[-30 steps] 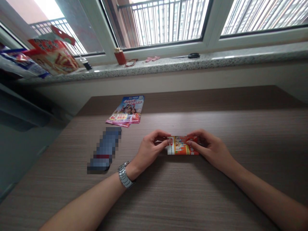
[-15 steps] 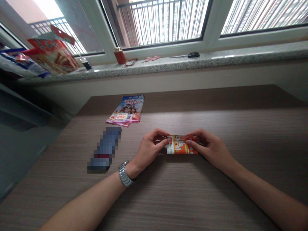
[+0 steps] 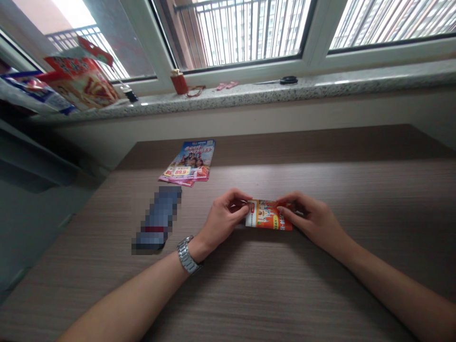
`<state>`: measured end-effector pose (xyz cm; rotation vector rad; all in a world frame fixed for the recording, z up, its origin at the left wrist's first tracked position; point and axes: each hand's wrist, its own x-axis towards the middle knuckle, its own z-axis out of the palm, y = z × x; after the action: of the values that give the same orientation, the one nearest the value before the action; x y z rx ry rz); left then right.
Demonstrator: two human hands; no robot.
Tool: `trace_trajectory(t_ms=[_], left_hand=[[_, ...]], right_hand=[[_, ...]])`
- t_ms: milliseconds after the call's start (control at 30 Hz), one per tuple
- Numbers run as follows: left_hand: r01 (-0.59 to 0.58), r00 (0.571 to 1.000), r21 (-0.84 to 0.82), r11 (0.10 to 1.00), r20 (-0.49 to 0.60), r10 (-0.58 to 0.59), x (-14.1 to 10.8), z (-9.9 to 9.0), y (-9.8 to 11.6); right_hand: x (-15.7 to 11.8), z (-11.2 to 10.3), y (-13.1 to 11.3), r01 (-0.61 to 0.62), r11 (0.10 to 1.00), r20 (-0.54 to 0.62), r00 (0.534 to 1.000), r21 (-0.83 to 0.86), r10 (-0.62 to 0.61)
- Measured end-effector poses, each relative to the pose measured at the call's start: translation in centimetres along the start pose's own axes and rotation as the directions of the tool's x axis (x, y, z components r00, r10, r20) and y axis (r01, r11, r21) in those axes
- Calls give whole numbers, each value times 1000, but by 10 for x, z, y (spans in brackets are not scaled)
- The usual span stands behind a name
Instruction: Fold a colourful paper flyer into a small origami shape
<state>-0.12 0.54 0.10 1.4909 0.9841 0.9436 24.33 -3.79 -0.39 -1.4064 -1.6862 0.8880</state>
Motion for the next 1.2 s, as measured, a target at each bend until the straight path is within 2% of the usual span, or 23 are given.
trace_trajectory(t_ms=[267,433,533,733,967,1200], left_hand=[[1,1000,-5,1000,-4,-1,0,0,0],[-4,1000,-19,1000,3,4,0,0,-3],[-59,998,2,998,27,59,-1,-1,-5],[-168,983,156,973,107,153,-3,-2,-3],[-159,983,220,962,125,134,-5,0,0],[-149,976,184,971,187,114,-5,1,-5]], right_hand=[[2,1,4,-69,989,31,997,132,65],[1,1,2,-79,986,33,997,146,75],[0,0,2,-64,984,40,998,164,58],[0,0,1,-67,981,31,998,181,63],[0,-1,-3,-75,976,38,997,205,68],[0,1,-5,-80,966,65,996,246,66]])
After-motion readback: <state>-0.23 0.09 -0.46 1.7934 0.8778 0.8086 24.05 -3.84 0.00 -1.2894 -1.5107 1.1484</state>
